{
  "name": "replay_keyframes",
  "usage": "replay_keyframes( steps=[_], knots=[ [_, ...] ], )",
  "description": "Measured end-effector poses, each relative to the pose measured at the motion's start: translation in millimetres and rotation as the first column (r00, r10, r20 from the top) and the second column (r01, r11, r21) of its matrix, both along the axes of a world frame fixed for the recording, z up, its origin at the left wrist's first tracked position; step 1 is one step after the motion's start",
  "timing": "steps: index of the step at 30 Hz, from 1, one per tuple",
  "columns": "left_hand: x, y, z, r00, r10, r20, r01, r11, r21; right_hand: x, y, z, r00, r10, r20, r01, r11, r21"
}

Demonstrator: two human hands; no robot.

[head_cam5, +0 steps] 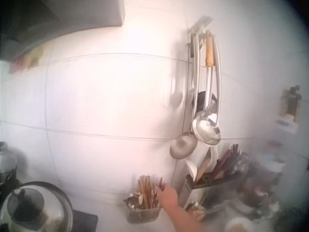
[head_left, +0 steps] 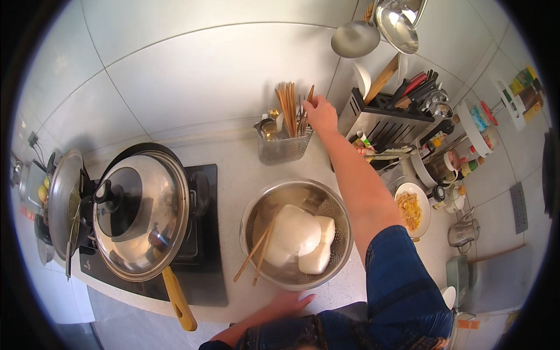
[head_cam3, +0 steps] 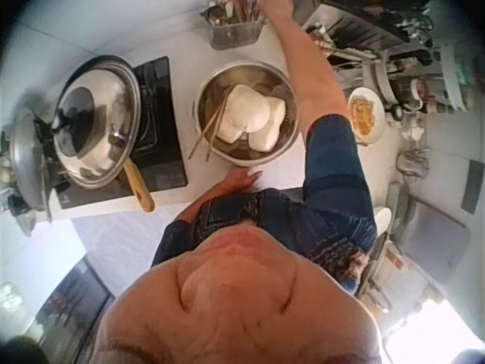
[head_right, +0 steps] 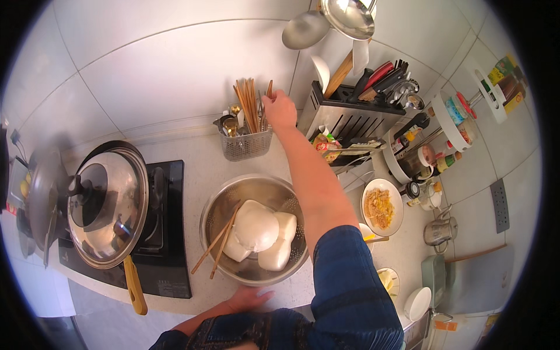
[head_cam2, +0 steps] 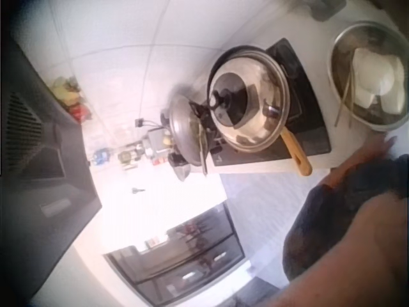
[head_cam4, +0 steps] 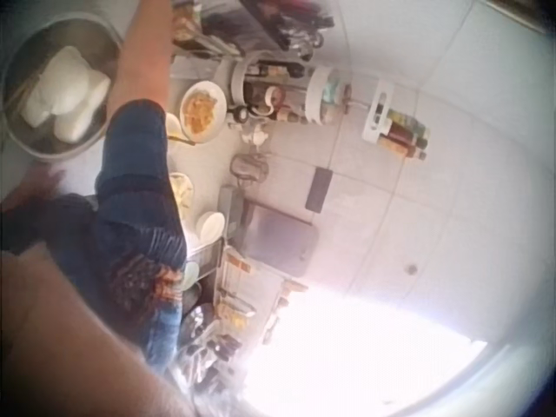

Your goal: The person adds dry seasoning with a spoon, pours a liquid from a bottle, and adds a dark sauce with a spoon to a bowl of noodles.

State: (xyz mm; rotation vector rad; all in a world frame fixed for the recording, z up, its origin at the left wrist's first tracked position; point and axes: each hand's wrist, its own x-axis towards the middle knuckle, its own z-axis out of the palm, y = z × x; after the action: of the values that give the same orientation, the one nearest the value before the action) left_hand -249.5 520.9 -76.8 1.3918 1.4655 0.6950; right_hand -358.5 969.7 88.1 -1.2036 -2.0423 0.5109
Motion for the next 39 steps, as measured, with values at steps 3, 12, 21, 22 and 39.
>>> replay_keyframes(
  steps=[3, 12, 21, 22, 39],
  knots=[
    [4.2, -2.0, 1.3, 0.999, 0.016, 0.032, -0.014, 0.997, -0.074, 5.8, -3.4, -0.4, 1.0, -0.001, -0.015, 0.003, 0.994, 0.112],
    [3.2, 2.4, 8.4, 0.991, 0.049, -0.128, -0.051, 0.999, -0.015, 95.5, -98.5, 85.0, 0.807, 0.305, -0.506, -0.155, 0.936, 0.317],
    [20.9, 12.8, 27.2, 0.946, 0.166, 0.279, -0.226, 0.954, 0.199, 286.0, -220.6, 81.0, 0.805, 0.182, -0.565, -0.476, 0.767, -0.431],
    [32.2, 14.8, 33.6, 0.859, 0.173, 0.482, -0.229, 0.972, 0.06, 303.6, -235.1, 66.2, 0.852, 0.18, -0.491, -0.425, 0.786, -0.449],
    [206.2, 32.6, 162.9, 0.739, -0.296, 0.605, 0.534, 0.805, -0.259, 501.1, -421.0, 12.2, 0.971, 0.014, 0.237, -0.055, 0.985, 0.166]
  ],
)
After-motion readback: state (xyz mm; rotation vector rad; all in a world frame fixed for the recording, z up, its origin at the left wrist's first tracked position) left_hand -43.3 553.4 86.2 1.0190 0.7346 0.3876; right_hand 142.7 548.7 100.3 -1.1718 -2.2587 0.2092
